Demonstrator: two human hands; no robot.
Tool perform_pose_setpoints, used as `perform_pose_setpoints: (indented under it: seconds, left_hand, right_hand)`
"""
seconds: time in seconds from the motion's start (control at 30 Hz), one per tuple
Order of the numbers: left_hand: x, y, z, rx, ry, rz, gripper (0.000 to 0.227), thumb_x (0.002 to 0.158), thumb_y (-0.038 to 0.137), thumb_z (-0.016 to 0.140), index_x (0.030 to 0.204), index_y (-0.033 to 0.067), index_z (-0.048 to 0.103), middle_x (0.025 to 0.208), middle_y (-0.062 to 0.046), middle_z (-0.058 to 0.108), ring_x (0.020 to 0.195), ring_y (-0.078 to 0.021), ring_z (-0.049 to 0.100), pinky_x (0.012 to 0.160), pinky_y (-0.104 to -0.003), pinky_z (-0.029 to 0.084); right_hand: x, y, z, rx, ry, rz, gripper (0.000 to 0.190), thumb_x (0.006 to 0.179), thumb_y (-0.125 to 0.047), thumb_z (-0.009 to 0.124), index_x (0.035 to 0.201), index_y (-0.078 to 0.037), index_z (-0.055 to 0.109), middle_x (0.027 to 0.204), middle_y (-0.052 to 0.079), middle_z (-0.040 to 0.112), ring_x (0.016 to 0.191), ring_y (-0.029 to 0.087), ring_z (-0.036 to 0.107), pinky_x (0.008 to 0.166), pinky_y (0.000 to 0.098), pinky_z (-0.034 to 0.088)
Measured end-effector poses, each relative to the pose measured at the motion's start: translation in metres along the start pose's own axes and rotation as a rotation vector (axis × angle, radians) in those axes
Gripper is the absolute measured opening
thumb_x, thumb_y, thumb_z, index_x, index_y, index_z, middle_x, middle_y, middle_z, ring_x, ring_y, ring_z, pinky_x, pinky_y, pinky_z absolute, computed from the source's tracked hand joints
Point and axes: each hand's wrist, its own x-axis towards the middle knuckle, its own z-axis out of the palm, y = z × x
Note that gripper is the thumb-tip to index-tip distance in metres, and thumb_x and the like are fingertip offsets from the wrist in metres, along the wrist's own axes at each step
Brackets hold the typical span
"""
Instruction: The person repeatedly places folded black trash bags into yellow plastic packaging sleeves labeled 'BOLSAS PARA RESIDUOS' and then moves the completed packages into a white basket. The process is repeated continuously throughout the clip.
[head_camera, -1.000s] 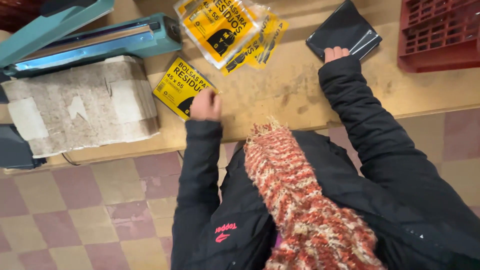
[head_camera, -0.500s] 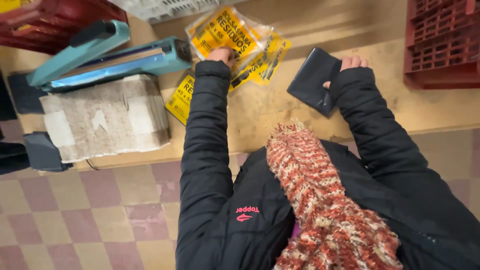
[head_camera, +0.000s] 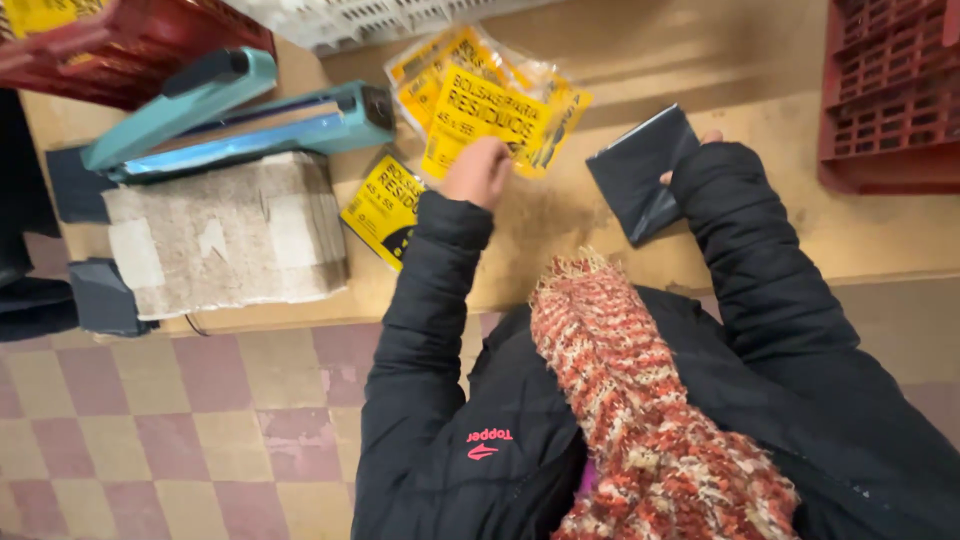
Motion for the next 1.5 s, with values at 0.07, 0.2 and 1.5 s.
perform_pose_setpoints:
  seconds: [0.07, 0.2, 1.5]
  left_hand:
    - [-0.016, -0.017, 0.045, -0.005, -0.056, -0.034, 0.011, 0.089, 0.013, 0.07, 0.094, 0.0065, 0.063, 0.091, -0.018, 0.064, 0.089, -0.0402, 0.062, 0.078, -0.047, 0.051]
    - [-0.038, -0.011, 0.085, 0.099, -0.094, -0.122, 0.026, 0.074, 0.02, 0.078, 0.089, 0.0058, 0.063, 0.091, -0.018, 0.063, 0.087, -0.0421, 0.057, 0.076, -0.049, 0.047]
    - [-0.047, -0.022, 0.107, 0.045, 0.182, -0.004, 0.012, 0.088, 0.013, 0.075, 0.1, 0.0142, 0.074, 0.096, -0.005, 0.067, 0.094, -0.0312, 0.061, 0.086, -0.041, 0.052]
  right_hand:
    - [-0.023, 0.013, -0.006, 0.037, -0.022, -0.049, 0.079, 0.076, -0.046, 0.084, 0.139, -0.004, 0.06, 0.132, 0.025, 0.064, 0.122, 0.041, 0.06, 0.103, 0.0472, 0.047]
    - [-0.049, 0.035, 0.005, 0.305, -0.127, -0.331, 0.054, 0.098, -0.032, 0.068, 0.143, -0.003, 0.062, 0.131, 0.02, 0.07, 0.121, 0.033, 0.065, 0.106, 0.0419, 0.048]
    - [-0.105, -0.132, 0.09, 0.043, -0.13, -0.642, 0.077, 0.092, -0.035, 0.057, 0.161, -0.014, 0.03, 0.095, 0.029, 0.07, 0.081, 0.047, 0.069, 0.076, 0.0527, 0.053]
